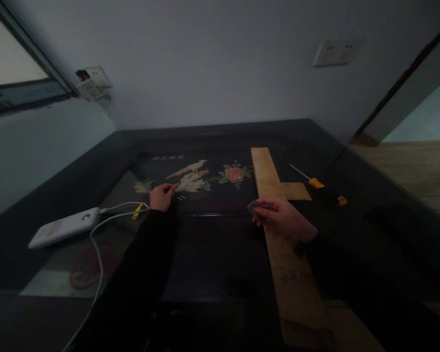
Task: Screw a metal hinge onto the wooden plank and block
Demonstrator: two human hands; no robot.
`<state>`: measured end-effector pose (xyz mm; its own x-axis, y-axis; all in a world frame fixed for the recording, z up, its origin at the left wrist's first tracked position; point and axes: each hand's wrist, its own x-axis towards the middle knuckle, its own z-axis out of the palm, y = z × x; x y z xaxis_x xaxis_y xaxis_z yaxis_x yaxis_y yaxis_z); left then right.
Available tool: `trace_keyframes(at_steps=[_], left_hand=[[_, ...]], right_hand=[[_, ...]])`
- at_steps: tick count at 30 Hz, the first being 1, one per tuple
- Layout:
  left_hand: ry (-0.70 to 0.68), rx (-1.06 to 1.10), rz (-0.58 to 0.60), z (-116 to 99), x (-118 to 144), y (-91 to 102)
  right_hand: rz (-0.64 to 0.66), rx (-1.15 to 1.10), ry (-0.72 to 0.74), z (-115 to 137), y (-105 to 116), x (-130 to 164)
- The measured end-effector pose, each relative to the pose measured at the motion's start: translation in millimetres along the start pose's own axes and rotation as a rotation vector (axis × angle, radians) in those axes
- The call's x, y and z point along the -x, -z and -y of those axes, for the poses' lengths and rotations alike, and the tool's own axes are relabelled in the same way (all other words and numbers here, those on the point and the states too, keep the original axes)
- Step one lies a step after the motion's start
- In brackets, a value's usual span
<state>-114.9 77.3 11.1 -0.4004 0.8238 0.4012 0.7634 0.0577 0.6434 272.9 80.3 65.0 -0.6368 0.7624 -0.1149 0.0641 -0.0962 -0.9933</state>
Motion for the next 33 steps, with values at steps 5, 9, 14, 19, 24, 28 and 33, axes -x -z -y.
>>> trace_keyframes(at_steps=[5, 9, 14, 19, 24, 28, 33], left_hand=[[-0.044, -0.134, 0.086, 2.1, -1.4, -9.4], [-0.129, -0.206, 0.142, -3.7, 0.9, -13.7], [-0.258, -0.313, 0.346, -7.8, 5.2, -22.7], [-0.268, -0.356, 0.384, -7.7, 9.1, -31.4], [-0.282, -0.336, 0.377, -8.8, 10.5, -38.6], [-0.280, -0.306, 0.360, -7.6, 9.3, -40.4], [-0.289, -0.272, 0.332, -3.0, 8.2, -40.9]], right_hand=[[0.100, 0.129, 0.005, 14.8, -12.0, -18.0], [0.157, 0.290, 0.024, 21.7, -37.0, -54.3], [0.088, 0.468, -0.029, 15.0, -79.1, -112.2], [-0.024, 0.628, -0.068, 1.0, -107.2, -155.7], [-0.072, 0.808, -0.078, -4.2, -116.9, -171.2], [-0.144, 0.970, -0.029, -2.6, -121.0, -166.6], [-0.178, 1.076, 0.109, 13.7, -108.8, -145.3]])
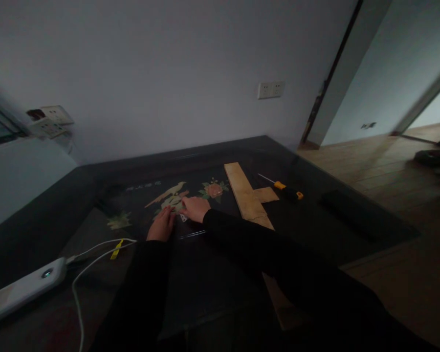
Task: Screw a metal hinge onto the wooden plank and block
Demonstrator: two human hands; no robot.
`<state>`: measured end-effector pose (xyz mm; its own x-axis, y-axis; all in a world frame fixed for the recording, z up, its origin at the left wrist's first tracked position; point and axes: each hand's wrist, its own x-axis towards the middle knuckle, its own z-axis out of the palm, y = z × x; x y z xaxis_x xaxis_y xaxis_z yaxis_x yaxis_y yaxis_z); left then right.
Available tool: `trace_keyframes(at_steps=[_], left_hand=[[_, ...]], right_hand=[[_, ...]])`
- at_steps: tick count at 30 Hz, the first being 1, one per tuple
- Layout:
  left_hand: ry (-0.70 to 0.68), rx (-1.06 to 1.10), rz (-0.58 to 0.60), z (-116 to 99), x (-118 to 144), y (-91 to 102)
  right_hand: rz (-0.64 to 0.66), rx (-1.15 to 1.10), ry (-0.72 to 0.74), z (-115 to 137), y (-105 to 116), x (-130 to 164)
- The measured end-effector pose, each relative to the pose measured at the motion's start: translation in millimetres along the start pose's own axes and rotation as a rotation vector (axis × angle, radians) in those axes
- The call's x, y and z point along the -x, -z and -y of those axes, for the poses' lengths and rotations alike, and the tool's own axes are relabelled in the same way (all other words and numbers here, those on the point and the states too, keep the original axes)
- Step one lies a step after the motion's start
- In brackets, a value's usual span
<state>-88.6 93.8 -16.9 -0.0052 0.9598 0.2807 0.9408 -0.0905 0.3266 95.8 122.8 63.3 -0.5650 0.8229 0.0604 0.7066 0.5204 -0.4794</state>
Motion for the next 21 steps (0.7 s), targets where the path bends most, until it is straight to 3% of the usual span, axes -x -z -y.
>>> trace_keyframes(at_steps=[4, 7, 10, 13, 16, 17, 18, 21], left_hand=[[0.008, 0.046, -0.024, 1.6, 0.6, 1.2], [0.033, 0.069, -0.042, -0.3, 0.7, 5.8], [0.042, 0.088, -0.086, -8.0, -1.2, 15.9], [0.054, 0.118, -0.171, -34.0, 0.2, 33.9], [0.095, 0.274, -0.219, -89.1, 21.8, 55.3], [0.105, 0.382, -0.169, -112.1, 36.0, 61.1], [0.097, 0.484, -0.026, -135.3, 53.8, 65.5], [0.050, 0.764, 0.673, -193.4, 118.2, 67.3]], right_hand=[[-0.130, -0.027, 0.082, -38.6, 45.6, 26.3], [-0.255, -0.064, 0.017, -90.9, 77.9, 59.3], [-0.356, -0.082, -0.095, -142.7, 94.1, 101.2], [-0.379, -0.113, -0.145, -175.6, 93.2, 143.7], [-0.369, -0.138, -0.154, -187.1, 82.2, 180.6], [-0.369, -0.150, -0.158, -187.7, 77.9, 191.1], [-0.368, -0.175, -0.164, -187.1, 73.8, 200.5], [-0.356, -0.190, -0.151, -181.3, 63.8, 222.3]])
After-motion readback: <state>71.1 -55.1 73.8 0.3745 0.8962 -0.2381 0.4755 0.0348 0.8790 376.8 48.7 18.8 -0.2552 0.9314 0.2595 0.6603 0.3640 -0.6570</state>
